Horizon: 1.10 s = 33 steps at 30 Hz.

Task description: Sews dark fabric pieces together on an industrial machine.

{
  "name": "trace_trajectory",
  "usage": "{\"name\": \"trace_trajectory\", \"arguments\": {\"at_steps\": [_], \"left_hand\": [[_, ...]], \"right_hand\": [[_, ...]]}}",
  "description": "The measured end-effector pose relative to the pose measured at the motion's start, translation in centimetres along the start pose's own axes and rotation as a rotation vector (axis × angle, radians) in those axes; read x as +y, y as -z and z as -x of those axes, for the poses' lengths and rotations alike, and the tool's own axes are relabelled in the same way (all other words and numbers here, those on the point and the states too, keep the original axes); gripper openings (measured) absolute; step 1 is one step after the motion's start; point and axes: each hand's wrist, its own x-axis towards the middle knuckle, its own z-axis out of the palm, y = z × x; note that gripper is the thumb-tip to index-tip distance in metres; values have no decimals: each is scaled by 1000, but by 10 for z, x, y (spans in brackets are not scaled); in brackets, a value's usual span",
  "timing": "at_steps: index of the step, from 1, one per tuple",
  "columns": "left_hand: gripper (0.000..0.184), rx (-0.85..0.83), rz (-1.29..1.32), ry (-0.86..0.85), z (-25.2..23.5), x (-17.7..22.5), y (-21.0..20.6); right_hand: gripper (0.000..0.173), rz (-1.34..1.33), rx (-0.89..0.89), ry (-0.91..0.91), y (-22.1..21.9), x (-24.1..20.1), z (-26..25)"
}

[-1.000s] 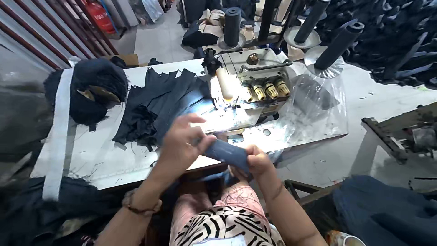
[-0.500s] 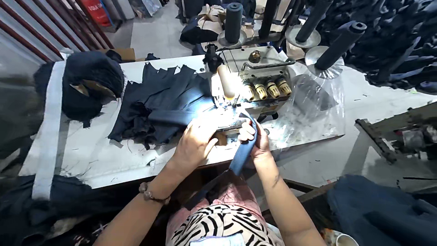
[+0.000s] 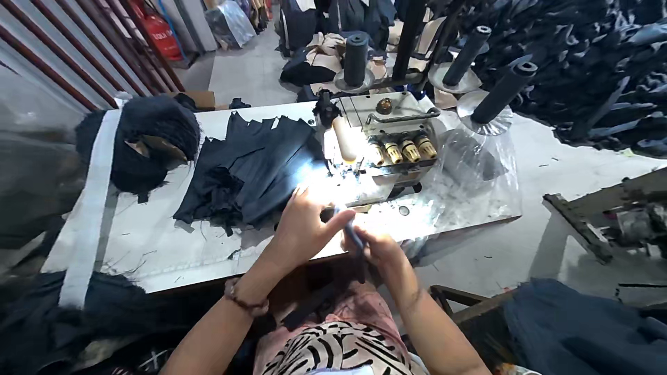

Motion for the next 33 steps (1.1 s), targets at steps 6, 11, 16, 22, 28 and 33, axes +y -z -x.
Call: {"name": "trace_trajectory", "arguments": {"at_steps": [6,11,16,22,28,33], "left_hand": [[26,167,-106,79,16,-23,78],[39,-75,43,198,17,-15,77],[26,-257,250,31,27,7,35],[21,76,-258,243,15,-57,100],[30,-2,-314,-237,12,-53,8],[42,-75,-354,-241,21,-48,-15]], "right_hand": [[30,-259,-413,292,-10,-24,18],[21,54,-87,32,-2,-17,2],[15,118,-325,32,-5,-7,3],[23,-213,-217,206,31,-15,11],[32,-235,122,21,32,11,-6],[81,-423,144,-159,30,18,3]]}}
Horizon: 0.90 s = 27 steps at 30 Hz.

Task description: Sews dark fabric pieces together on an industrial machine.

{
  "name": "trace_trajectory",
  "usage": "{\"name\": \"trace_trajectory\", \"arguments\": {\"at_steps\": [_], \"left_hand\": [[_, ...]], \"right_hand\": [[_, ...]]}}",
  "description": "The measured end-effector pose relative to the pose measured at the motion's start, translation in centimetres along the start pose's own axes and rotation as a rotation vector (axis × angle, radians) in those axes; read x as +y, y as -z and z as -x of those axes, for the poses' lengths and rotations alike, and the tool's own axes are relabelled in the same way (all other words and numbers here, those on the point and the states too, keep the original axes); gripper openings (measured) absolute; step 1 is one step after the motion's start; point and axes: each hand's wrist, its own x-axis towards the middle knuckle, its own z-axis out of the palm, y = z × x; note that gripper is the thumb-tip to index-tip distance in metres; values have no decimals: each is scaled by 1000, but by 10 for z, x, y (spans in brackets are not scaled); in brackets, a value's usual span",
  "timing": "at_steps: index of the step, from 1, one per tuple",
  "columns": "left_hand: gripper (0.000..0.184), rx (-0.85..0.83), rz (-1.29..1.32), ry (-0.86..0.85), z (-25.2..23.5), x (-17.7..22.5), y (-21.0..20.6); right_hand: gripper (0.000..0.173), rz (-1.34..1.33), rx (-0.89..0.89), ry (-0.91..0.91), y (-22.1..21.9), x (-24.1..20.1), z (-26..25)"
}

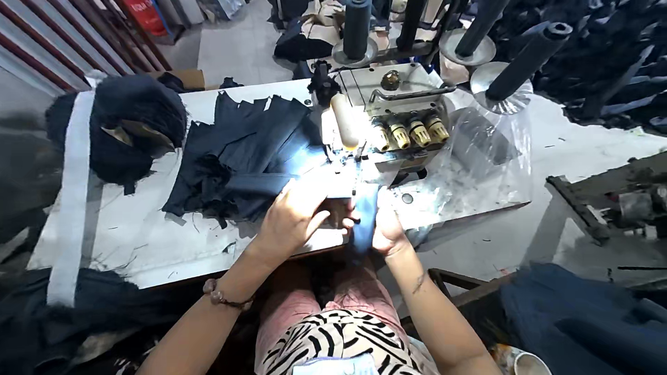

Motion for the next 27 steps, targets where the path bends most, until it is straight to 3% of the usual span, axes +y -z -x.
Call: {"name": "trace_trajectory", "arguments": {"at_steps": [3,5,8,14,16,19,21,23,25,27], "left_hand": [[43,14,-38,30,2,0,-1],[44,19,-63,49,3,5,-1],[44,6,-87,92,-1,13,-2],[45,32,-14,98,-21,6,-2],[52,-19,-5,89,-26,0,3],[53,-75,24,85,-32,-6,12],[57,-88,127,161,-32,11,25],[53,49,273,160,-25,36,35],[32,110,388,146,-15,52,51],[25,149,329,171,-11,43,76]], "right_hand": [[52,-21,-83,-1,8,5,6],[36,-90,-49,175,5,1,4],[44,-261,24,340,-3,-9,-8],[46,-385,138,365,-17,-11,-22],[48,-324,189,353,-17,-10,-19],[43,16,235,311,-18,-3,-10],[28,266,161,239,-30,1,-3],[10,431,-11,174,-45,4,7],[13,423,-235,147,-48,4,17],[20,375,-437,203,-45,-5,21]]}}
